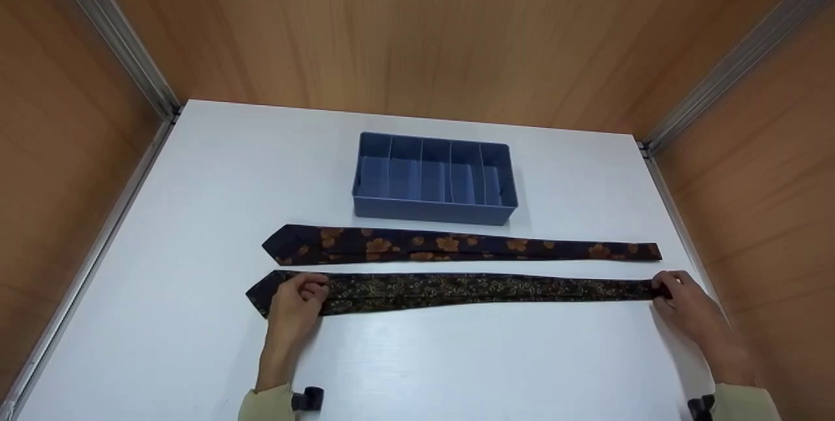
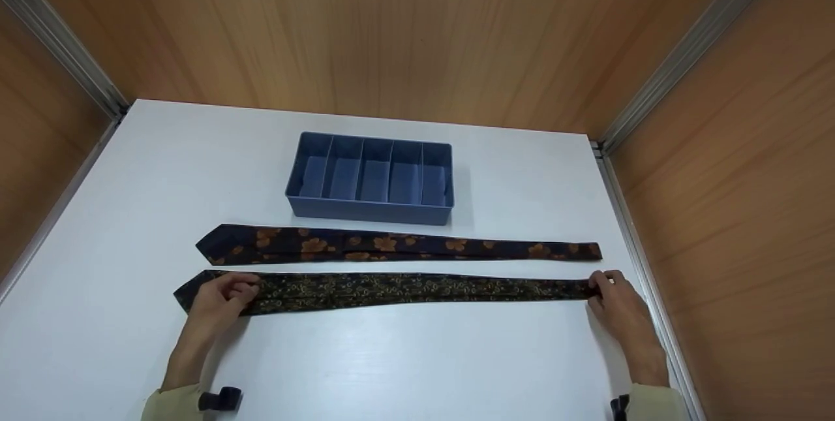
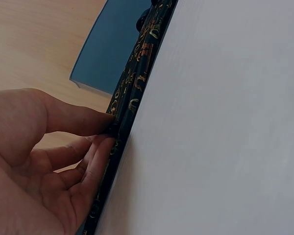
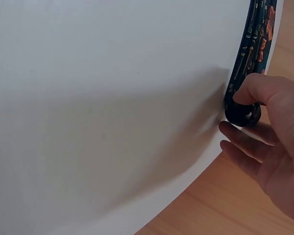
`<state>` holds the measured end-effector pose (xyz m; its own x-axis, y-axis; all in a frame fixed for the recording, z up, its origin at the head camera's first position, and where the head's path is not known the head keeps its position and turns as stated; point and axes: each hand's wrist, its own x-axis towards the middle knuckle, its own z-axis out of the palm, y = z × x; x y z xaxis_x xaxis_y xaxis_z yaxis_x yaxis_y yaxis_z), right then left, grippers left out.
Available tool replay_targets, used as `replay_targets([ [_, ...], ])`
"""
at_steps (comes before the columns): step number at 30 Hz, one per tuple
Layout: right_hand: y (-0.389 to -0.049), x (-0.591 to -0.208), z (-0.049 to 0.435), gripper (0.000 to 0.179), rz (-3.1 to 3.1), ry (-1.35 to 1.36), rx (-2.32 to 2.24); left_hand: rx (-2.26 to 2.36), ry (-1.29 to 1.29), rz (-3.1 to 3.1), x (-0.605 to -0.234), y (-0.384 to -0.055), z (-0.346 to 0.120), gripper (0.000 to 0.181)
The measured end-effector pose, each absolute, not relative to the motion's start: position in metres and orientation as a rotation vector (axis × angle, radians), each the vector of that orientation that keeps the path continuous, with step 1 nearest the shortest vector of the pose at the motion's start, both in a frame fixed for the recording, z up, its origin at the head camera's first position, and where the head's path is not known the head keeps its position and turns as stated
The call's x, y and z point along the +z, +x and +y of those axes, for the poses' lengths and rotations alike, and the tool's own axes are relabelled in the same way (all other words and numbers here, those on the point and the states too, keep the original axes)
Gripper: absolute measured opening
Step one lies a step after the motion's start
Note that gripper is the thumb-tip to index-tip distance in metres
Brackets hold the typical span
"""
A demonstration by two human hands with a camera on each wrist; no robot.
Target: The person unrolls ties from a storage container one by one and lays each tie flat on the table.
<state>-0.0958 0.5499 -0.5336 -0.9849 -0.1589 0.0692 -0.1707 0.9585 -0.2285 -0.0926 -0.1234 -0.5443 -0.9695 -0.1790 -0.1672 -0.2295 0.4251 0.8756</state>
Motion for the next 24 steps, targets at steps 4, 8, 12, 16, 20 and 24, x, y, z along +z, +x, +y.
replay_targets([
  [4, -0.092, -0.533, 0.551, 0.020, -3.066, 0.154, 0.374, 1.619, -0.381, 2.600, -0.543, -0.092, -0.123, 0.012],
  [8, -0.089, -0.531, 0.551, 0.021, -3.106, 0.033, 0.417, 1.622, -0.388, 2.593, -0.542, -0.092, -0.124, 0.012],
  [12, -0.088, -0.530, 0.552, 0.022, -3.086, -0.041, 0.459, 1.618, -0.397, 2.589, -0.541, -0.092, -0.124, 0.012],
  [16, -0.088, -0.532, 0.555, 0.017, -2.992, -0.032, 0.430, 1.618, -0.410, 2.585, -0.540, -0.091, -0.123, 0.012],
  [20, -0.088, -0.534, 0.559, 0.014, -2.958, -0.068, 0.416, 1.615, -0.414, 2.579, -0.539, -0.091, -0.123, 0.013],
  [24, -0.088, -0.536, 0.560, 0.013, -2.907, -0.062, 0.453, 1.596, -0.403, 2.583, -0.538, -0.092, -0.124, 0.013],
])
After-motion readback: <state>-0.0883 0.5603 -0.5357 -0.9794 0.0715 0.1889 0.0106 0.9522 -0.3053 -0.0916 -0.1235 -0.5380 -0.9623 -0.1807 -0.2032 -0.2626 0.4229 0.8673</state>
